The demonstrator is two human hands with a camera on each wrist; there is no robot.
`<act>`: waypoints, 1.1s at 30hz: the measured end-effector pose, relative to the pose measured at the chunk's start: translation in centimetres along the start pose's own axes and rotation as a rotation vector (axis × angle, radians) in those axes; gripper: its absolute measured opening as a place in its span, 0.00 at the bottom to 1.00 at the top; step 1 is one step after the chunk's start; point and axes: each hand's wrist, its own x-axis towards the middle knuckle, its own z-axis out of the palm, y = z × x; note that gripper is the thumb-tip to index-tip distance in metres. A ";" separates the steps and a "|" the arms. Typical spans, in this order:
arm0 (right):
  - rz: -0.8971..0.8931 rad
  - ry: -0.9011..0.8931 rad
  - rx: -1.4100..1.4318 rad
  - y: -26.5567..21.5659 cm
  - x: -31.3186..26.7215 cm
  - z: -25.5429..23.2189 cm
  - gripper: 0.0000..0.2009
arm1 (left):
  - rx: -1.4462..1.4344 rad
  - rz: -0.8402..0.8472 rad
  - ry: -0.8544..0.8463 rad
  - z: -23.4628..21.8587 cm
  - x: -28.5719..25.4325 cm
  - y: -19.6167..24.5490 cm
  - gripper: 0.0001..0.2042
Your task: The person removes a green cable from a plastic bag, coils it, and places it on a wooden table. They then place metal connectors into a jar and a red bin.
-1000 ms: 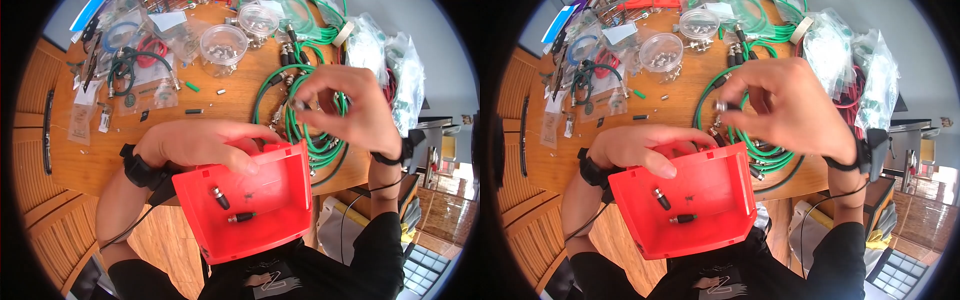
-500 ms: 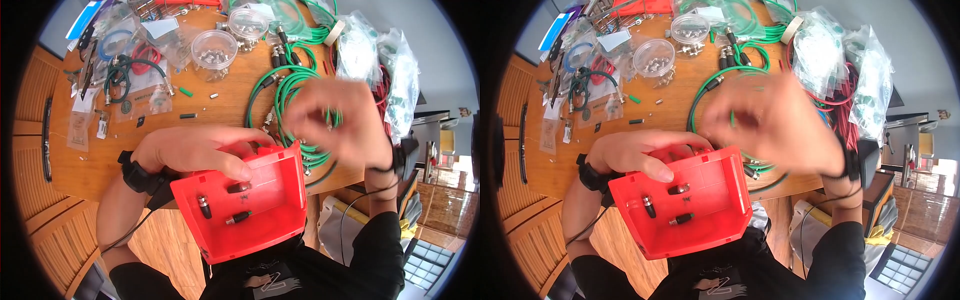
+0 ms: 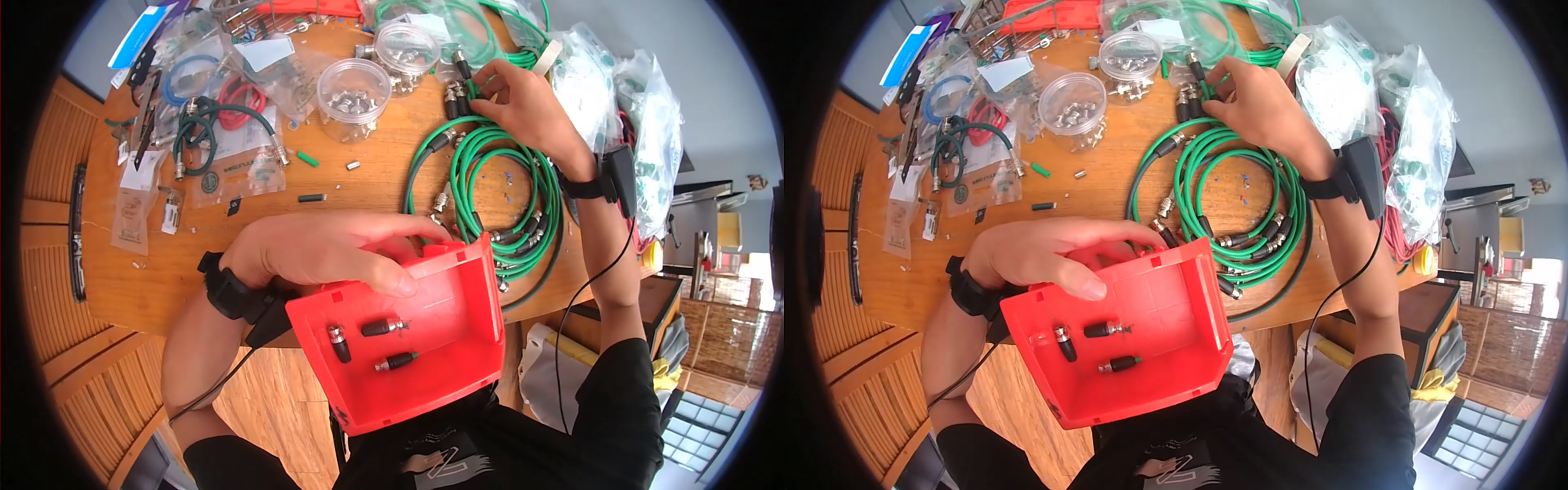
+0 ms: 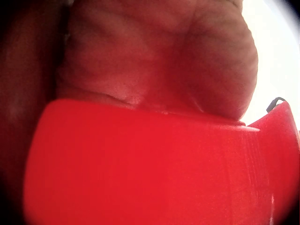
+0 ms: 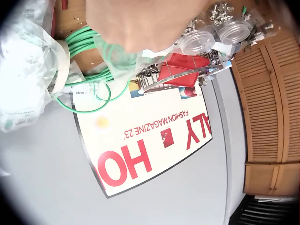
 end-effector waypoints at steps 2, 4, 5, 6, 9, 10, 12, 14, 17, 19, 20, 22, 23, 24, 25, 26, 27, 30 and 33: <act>-0.016 -0.015 0.118 1.9 0.6 0.3 0.18 | 0.019 0.011 -0.010 -0.1 0.1 0.0 0.41; -0.047 0.014 0.097 1.0 0.6 0.1 0.18 | 0.035 0.005 0.002 -0.1 0.0 0.1 0.42; -0.068 0.050 0.017 0.3 0.2 -0.2 0.18 | 0.042 0.002 0.009 0.0 0.0 0.1 0.42; -0.087 0.085 -0.063 -0.7 -0.1 -0.4 0.18 | 0.038 0.003 0.009 0.0 0.0 0.1 0.42; -0.220 0.027 -0.112 -1.4 -0.3 -0.3 0.18 | 0.042 0.005 0.002 0.1 0.0 0.2 0.42; -0.241 0.026 -0.158 -1.4 -0.2 -0.3 0.18 | 0.053 0.008 -0.003 0.0 0.0 0.3 0.42; -0.282 0.021 -0.249 -1.4 0.3 -0.2 0.18 | 0.062 0.010 -0.009 0.0 0.1 0.3 0.42; -0.268 -0.028 -0.262 -1.5 0.8 0.1 0.18 | 0.061 0.009 -0.008 0.0 0.0 0.1 0.42; -0.222 -0.075 -0.366 -3.3 0.9 0.4 0.17 | 0.037 0.001 0.013 0.0 -0.1 0.2 0.42; -0.208 -0.048 -0.341 -3.4 1.0 0.8 0.16 | 0.039 0.003 0.024 0.0 -0.1 0.0 0.42; -0.212 -0.010 -0.268 -2.5 1.2 1.4 0.15 | 0.040 0.003 0.028 0.0 -0.1 -0.1 0.42; -0.191 0.031 -0.122 -2.1 1.1 1.4 0.13 | 0.007 0.027 0.039 0.0 -0.1 -0.3 0.42; -0.164 0.034 -0.049 -2.0 0.7 0.8 0.12 | -0.010 0.039 0.046 0.0 -0.1 -0.4 0.42; -0.139 0.035 0.025 -2.1 0.3 0.1 0.12 | -0.021 0.042 0.050 0.0 -0.2 -0.4 0.42; -0.062 -0.069 0.241 -3.2 -0.8 -1.3 0.11 | -0.034 0.047 0.055 0.0 -0.2 -0.4 0.42; 0.018 -0.173 0.456 -5.0 -2.7 -3.1 0.10 | -0.047 0.051 0.060 0.0 -0.2 -0.4 0.42; -0.017 -0.283 0.580 -6.5 -4.6 -4.6 0.10 | -0.024 0.049 0.058 0.0 -0.2 -0.3 0.42; -0.335 -0.407 0.507 -9.1 -9.3 -5.9 0.10 | 0.034 0.037 0.051 -0.1 0.1 0.0 0.42; -0.483 -0.328 0.305 -10.3 -11.1 -3.8 0.09 | 0.025 0.026 0.057 0.1 0.1 0.1 0.43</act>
